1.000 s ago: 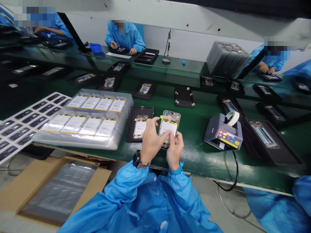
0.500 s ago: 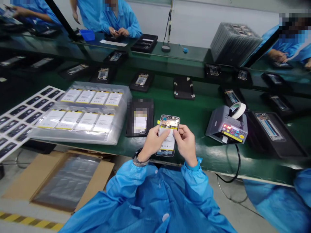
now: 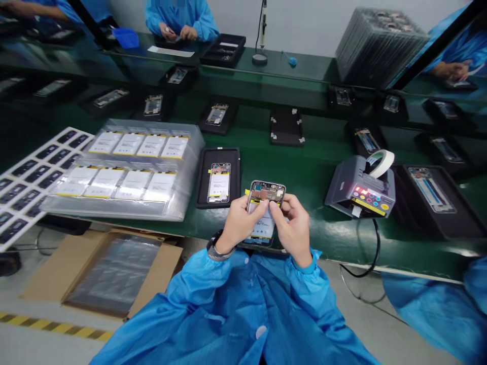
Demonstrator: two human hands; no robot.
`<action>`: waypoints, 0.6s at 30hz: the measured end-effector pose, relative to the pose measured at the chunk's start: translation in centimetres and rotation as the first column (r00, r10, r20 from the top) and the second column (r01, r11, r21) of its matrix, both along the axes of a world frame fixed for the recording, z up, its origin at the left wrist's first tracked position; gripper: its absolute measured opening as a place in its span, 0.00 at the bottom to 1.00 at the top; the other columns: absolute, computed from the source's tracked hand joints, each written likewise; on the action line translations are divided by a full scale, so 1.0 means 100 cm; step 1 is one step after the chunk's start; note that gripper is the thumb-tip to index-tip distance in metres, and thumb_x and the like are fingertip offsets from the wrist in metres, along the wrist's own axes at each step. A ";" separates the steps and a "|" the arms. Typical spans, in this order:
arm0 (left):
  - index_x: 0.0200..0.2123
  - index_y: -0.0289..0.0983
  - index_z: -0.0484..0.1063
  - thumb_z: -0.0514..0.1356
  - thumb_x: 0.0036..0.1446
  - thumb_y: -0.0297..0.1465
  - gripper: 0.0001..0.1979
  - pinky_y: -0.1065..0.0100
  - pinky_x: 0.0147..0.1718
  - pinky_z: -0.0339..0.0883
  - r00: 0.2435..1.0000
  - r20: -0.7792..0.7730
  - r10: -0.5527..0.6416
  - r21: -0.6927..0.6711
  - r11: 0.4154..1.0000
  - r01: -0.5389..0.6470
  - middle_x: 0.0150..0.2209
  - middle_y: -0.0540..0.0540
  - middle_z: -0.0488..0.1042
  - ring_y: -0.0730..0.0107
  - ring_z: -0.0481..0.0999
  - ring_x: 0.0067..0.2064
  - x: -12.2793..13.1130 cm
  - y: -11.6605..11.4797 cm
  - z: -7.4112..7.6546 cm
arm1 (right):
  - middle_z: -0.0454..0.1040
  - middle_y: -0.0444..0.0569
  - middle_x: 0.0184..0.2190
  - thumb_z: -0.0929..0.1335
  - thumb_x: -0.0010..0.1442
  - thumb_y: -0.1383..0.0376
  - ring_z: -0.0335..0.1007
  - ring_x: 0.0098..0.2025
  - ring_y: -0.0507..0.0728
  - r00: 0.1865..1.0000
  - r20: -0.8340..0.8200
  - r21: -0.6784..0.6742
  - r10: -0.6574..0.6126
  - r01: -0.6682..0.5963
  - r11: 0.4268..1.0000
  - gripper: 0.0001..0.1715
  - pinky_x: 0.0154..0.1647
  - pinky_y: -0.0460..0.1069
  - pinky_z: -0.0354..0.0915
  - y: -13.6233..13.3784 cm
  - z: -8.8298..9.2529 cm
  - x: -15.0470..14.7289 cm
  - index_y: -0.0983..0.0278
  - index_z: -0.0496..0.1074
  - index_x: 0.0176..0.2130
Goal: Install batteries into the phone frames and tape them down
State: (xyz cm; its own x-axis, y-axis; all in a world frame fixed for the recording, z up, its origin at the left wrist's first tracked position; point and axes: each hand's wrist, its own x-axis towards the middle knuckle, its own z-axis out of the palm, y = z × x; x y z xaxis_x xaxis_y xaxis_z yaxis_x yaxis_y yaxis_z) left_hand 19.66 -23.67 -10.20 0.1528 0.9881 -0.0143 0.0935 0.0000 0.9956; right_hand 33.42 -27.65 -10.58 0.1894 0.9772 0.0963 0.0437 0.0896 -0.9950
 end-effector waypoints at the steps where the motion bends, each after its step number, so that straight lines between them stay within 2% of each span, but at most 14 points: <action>1: 0.36 0.31 0.80 0.64 0.56 0.41 0.17 0.72 0.28 0.66 1.000 -0.015 0.014 0.014 1.000 -0.014 0.29 0.46 0.77 0.70 0.71 0.29 0.001 -0.001 0.001 | 0.73 0.42 0.27 0.69 0.67 0.56 0.66 0.28 0.52 0.999 0.036 0.009 -0.013 0.013 1.000 0.13 0.31 0.46 0.65 0.000 0.002 0.000 0.62 0.72 0.46; 4: 0.33 0.31 0.79 0.64 0.55 0.40 0.15 0.72 0.27 0.65 0.997 -0.059 0.053 0.039 0.998 -0.051 0.27 0.46 0.75 0.70 0.69 0.28 0.002 -0.004 0.005 | 0.70 0.40 0.24 0.69 0.67 0.57 0.66 0.28 0.52 0.993 0.118 0.033 -0.031 0.028 0.999 0.11 0.31 0.45 0.64 0.001 0.005 -0.001 0.62 0.72 0.44; 8: 0.29 0.32 0.77 0.65 0.54 0.40 0.15 0.73 0.25 0.63 0.995 -0.083 0.060 0.034 0.998 -0.058 0.24 0.48 0.73 0.72 0.67 0.26 0.002 -0.007 0.007 | 0.74 0.43 0.28 0.69 0.67 0.57 0.68 0.29 0.52 0.995 0.093 0.054 -0.022 0.017 0.998 0.11 0.33 0.46 0.65 -0.002 0.006 0.000 0.62 0.71 0.43; 11: 0.29 0.32 0.77 0.64 0.56 0.41 0.16 0.73 0.25 0.63 0.997 -0.074 0.034 0.030 0.999 -0.032 0.24 0.47 0.72 0.72 0.66 0.26 0.000 -0.009 0.008 | 0.77 0.45 0.32 0.69 0.67 0.58 0.70 0.31 0.52 0.997 0.076 0.072 -0.022 0.016 0.997 0.10 0.34 0.46 0.66 -0.005 0.006 0.001 0.61 0.72 0.43; 18: 0.31 0.32 0.77 0.63 0.58 0.41 0.16 0.73 0.27 0.64 0.998 -0.069 -0.009 0.054 0.998 0.013 0.26 0.47 0.73 0.71 0.68 0.28 -0.006 -0.012 0.007 | 0.77 0.44 0.30 0.69 0.67 0.58 0.70 0.29 0.52 0.994 0.109 0.091 -0.009 -0.001 0.996 0.09 0.33 0.46 0.66 -0.007 0.008 0.003 0.61 0.72 0.42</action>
State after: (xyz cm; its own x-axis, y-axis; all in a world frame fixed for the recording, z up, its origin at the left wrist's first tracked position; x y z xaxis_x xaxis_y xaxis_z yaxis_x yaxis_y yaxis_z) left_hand 19.08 -24.88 -9.46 0.1642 0.9860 0.0290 0.1614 -0.0559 0.9853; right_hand 33.70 -28.35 -9.77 0.1765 0.9627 0.2048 0.1520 0.1789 -0.9720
